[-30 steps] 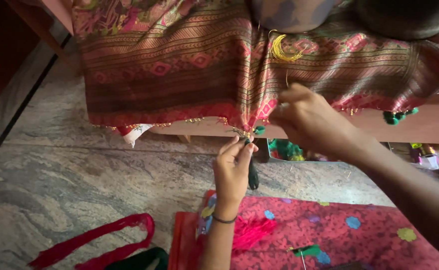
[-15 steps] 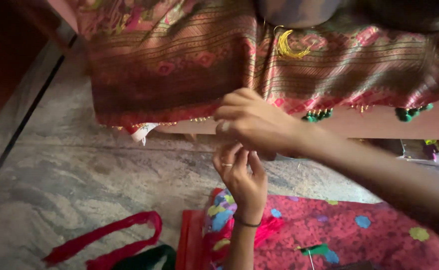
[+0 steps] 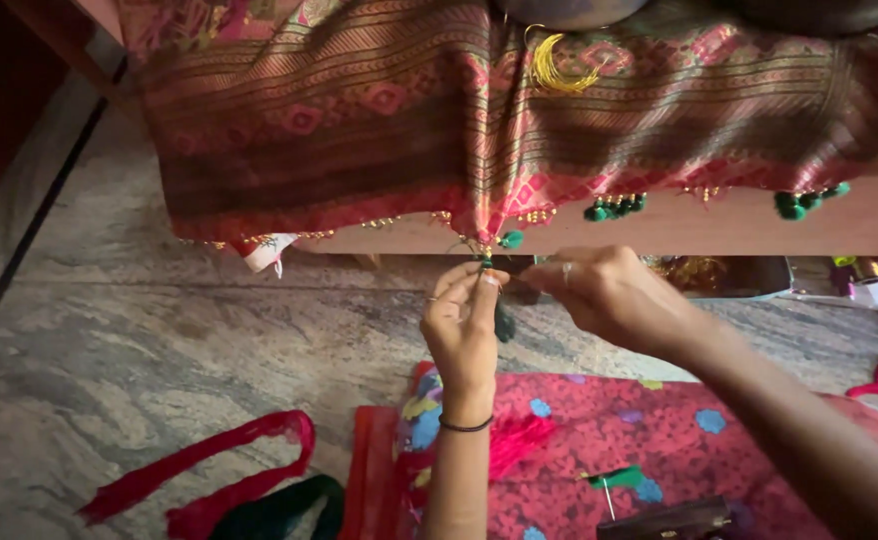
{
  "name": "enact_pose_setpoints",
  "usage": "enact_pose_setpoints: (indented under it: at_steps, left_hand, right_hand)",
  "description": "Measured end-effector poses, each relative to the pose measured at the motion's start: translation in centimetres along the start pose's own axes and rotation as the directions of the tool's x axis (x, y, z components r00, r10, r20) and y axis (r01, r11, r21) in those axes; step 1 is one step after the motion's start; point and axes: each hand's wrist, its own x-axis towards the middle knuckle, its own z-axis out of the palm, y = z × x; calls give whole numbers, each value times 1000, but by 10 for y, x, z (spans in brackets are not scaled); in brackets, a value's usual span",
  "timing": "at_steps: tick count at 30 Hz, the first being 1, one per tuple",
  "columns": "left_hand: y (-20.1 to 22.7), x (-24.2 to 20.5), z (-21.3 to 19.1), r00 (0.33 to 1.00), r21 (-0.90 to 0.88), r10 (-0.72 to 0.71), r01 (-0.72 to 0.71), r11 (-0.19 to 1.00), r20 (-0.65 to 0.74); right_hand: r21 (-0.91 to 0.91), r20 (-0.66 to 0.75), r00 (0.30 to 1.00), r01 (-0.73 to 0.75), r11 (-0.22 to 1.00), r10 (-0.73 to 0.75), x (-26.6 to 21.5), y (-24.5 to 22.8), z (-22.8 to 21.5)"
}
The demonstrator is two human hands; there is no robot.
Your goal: Attaching and tying decorative silk tassels (kuchu) to the border of a saree.
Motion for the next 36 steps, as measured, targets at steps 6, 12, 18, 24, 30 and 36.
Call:
enact_pose_setpoints:
  at_steps: [6, 12, 18, 24, 30, 36]
  left_hand:
    - [11, -13, 9, 891, 670, 450, -369, 644, 58]
    - [19, -12, 11, 713, 798, 695, -473, 374, 97]
    - [6, -5, 8, 981, 148, 156, -139, 979, -116]
    - [2, -12, 13, 995, -47, 88, -90, 995, -40]
    - [9, -10, 8, 912, 527, 409, -345, 777, -6]
    - [10, -13, 10, 890, 701, 455, -332, 631, 13]
  right_hand:
    - [-201, 212, 931, 340, 919, -298, 65, -18, -19]
    - [-261, 373, 875, 419, 870, -309, 112, -6, 5]
    - [-66, -249, 932, 256, 964, -264, 33, -19, 12]
    - [313, 10, 952, -294, 903, 307, 18, 15, 47]
    - [77, -15, 997, -75, 994, 76, 14, 11, -1]
    - [-119, 116, 859, 510, 852, -498, 93, -13, -21]
